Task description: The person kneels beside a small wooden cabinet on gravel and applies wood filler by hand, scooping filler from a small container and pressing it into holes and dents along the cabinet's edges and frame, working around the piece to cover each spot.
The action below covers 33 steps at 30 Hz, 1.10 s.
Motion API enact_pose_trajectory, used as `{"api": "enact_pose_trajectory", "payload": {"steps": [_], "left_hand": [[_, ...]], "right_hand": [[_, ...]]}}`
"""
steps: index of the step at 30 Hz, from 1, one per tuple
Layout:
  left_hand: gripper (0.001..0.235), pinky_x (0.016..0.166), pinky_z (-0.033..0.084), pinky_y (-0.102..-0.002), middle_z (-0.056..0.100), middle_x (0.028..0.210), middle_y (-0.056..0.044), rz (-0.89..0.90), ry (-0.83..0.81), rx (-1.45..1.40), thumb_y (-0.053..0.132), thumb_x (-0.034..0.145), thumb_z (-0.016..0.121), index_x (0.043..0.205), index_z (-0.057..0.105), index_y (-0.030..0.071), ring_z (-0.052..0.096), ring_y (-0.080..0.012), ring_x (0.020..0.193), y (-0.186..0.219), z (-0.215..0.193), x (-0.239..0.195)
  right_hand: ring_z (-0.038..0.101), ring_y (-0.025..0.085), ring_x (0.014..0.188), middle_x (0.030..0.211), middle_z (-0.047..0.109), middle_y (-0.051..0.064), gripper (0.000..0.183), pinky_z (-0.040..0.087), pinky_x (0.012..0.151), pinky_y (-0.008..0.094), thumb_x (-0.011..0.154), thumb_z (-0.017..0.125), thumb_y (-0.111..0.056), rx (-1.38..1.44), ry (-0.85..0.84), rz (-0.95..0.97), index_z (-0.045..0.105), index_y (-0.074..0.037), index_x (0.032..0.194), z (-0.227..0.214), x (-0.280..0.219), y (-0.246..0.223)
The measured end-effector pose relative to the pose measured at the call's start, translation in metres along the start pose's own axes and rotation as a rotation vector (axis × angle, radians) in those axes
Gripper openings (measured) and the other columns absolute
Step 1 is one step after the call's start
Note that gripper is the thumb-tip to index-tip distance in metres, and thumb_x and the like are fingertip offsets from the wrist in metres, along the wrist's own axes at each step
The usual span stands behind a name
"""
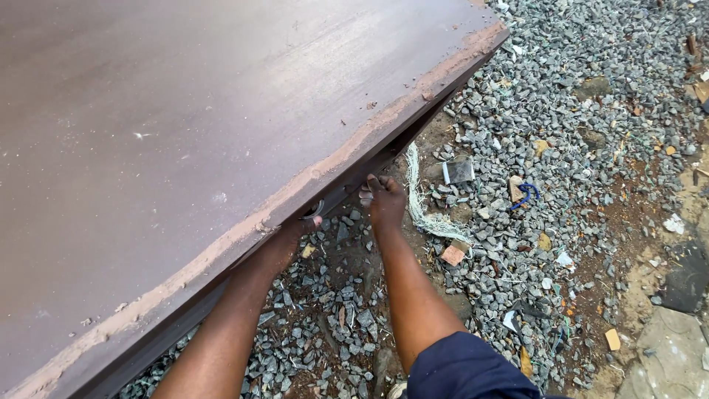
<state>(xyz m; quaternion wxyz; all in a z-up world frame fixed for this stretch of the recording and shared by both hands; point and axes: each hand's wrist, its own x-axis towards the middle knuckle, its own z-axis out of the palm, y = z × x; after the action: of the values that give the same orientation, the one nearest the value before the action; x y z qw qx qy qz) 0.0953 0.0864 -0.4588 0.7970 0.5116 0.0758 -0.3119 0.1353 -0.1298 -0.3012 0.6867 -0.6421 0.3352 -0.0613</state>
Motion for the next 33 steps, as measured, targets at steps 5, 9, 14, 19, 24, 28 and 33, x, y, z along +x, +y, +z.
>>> {"api": "enact_pose_trajectory", "payload": {"steps": [5,9,14,19,24,28,33], "left_hand": [[0.083,0.117,0.020,-0.053,0.032,0.166,-0.008,0.001,0.049,0.042,0.051,0.084,0.075,0.158,0.041,0.035,0.035,-0.0301,0.150,-0.033,-0.026,0.013],[0.078,0.116,0.024,-0.052,0.052,0.151,-0.019,-0.013,0.262,0.169,0.060,0.080,0.076,0.144,0.063,0.018,0.049,-0.0404,0.133,0.047,0.026,-0.054],[0.060,0.091,0.035,-0.049,0.070,0.120,-0.018,-0.018,0.481,0.483,0.054,0.072,0.075,0.117,0.074,0.014,0.060,-0.0402,0.105,0.022,0.019,-0.027],[0.062,0.094,0.039,-0.050,0.072,0.123,-0.013,-0.015,0.494,0.549,0.057,0.071,0.079,0.119,0.075,0.017,0.064,-0.0373,0.102,-0.010,-0.001,0.000],[0.063,0.098,0.039,-0.049,0.070,0.126,-0.012,0.037,0.479,0.396,0.045,0.071,0.082,0.125,0.073,0.015,0.063,-0.0338,0.110,0.045,0.024,-0.042],[0.063,0.099,0.039,-0.049,0.070,0.126,-0.013,0.023,0.478,0.435,0.044,0.071,0.083,0.125,0.073,0.014,0.063,-0.0343,0.110,0.062,0.027,-0.055],[0.062,0.099,0.040,-0.049,0.070,0.126,-0.014,0.001,0.476,0.484,0.043,0.071,0.083,0.125,0.073,0.013,0.063,-0.0350,0.111,0.070,0.024,-0.064]], "right_hand": [[0.073,0.025,0.085,0.093,0.074,0.018,0.021,0.062,0.066,0.036,0.100,0.072,-0.020,-0.246,-0.130,-0.196,0.071,-0.002,0.111,-0.005,-0.002,0.010],[0.066,0.051,0.104,0.104,0.068,0.028,0.027,0.060,0.080,0.055,0.100,0.069,-0.008,-0.402,-0.297,-0.405,0.069,0.004,0.123,-0.001,-0.032,-0.006],[0.061,0.052,0.108,0.108,0.060,0.026,0.020,0.058,0.087,0.058,0.101,0.066,-0.007,-0.504,-0.286,-0.468,0.072,0.001,0.118,0.000,-0.043,-0.003],[0.060,0.040,0.113,0.111,0.054,0.016,0.016,0.056,0.088,0.055,0.103,0.066,-0.015,-0.400,-0.201,-0.397,0.068,-0.005,0.115,0.000,-0.032,0.006],[0.066,0.011,0.079,0.093,0.071,0.007,0.025,0.057,0.065,0.021,0.098,0.066,-0.011,-0.106,-0.121,-0.171,0.065,-0.001,0.121,-0.005,0.005,0.006],[0.070,0.014,0.080,0.093,0.073,0.014,0.022,0.063,0.065,0.025,0.099,0.067,-0.010,-0.123,-0.118,-0.123,0.069,0.001,0.118,-0.004,0.003,0.015],[0.071,0.023,0.092,0.105,0.072,0.022,0.024,0.066,0.073,0.032,0.098,0.068,-0.007,-0.270,-0.098,-0.216,0.072,0.003,0.119,0.006,-0.017,0.003]]}}
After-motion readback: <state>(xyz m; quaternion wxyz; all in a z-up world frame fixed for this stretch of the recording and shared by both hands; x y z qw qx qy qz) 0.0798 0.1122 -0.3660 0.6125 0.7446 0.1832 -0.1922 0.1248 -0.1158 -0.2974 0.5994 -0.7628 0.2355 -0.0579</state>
